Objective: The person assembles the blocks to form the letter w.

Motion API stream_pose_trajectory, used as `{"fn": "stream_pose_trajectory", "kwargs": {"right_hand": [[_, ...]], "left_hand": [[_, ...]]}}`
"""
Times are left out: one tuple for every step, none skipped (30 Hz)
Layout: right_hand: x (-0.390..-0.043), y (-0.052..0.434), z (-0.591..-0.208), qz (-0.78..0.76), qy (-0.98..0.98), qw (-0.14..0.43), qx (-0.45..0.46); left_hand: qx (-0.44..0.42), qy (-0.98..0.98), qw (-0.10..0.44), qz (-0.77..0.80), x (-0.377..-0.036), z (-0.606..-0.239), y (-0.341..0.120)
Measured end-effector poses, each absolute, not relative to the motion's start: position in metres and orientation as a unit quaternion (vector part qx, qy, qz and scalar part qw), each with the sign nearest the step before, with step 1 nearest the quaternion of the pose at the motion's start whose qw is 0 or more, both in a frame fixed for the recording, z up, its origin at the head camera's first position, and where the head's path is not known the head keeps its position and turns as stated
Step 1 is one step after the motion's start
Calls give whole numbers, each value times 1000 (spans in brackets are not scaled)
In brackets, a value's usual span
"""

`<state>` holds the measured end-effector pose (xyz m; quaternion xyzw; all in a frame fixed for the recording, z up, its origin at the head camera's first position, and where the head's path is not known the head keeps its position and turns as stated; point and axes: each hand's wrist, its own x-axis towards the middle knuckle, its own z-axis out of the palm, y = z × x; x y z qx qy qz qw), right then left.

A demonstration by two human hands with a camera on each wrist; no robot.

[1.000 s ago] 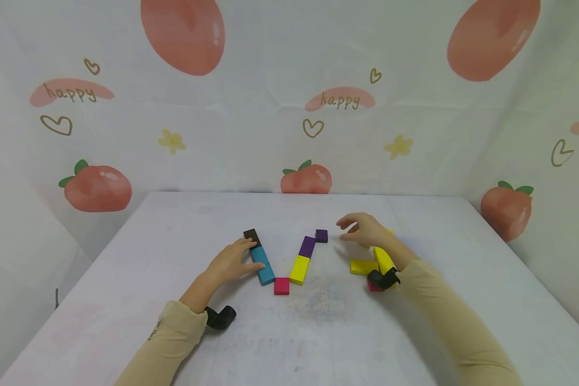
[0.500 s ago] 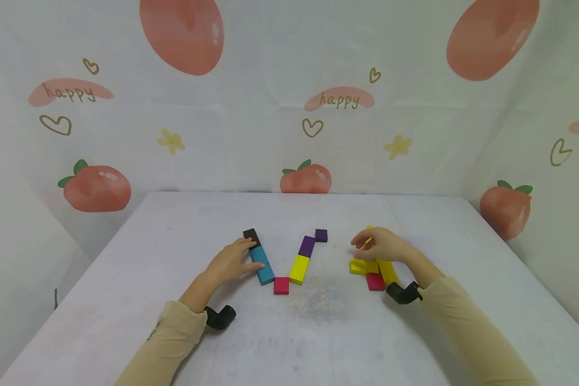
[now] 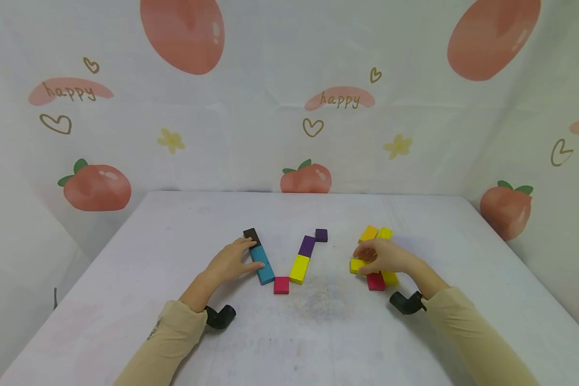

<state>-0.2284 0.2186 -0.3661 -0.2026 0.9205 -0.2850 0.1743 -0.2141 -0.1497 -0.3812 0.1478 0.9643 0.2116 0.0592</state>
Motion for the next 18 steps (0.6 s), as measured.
{"fn": "stream_pose_trajectory", "kwargs": {"right_hand": [[-228,218,-367,-283,922,174,-199],[-228,218,-367,-280,923,173,-199],[-228,218,-368,-277,924,172,-200],[-228,218,-368,-274,925,170,-201],[-228,218,-368,-272,926,168,-201],[-228,218,-369,-271,926,165,-203],[-227,218,-369,-270,927,163,-204],[-227,218,-369,-269,926,160,-210],[-227,218,-369,-269,926,159,-211],[-227,218,-369,-269,926,157,-212],[-226,218,-369,-269,926,155,-214],[-226,218,-369,-269,926,154,-215],[-226,218,-369,-269,926,153,-217],[-226,218,-370,-269,926,150,-219],[-226,217,-370,-269,926,149,-221],[-226,217,-370,-269,925,148,-223],[-226,217,-370,-269,925,147,-225],[-226,217,-370,-269,924,145,-227]], "left_hand": [[148,965,59,211,-214,-381,-150],[148,965,58,210,-214,-381,-150],[146,965,58,212,-214,-381,-150],[146,965,59,212,-214,-381,-150],[146,965,59,211,-214,-381,-150],[147,965,58,211,-214,-381,-150],[148,965,58,211,-214,-381,-150],[148,965,58,210,-214,-381,-150],[149,965,57,210,-214,-381,-150],[149,964,57,211,-214,-381,-150],[149,964,57,212,-214,-381,-150],[149,964,57,213,-214,-381,-151],[149,964,57,213,-214,-382,-151],[150,964,56,214,-214,-382,-151],[150,963,56,214,-214,-382,-151],[151,963,56,215,-214,-382,-151],[151,963,56,215,-214,-382,-151],[152,963,56,215,-214,-382,-151]]}}
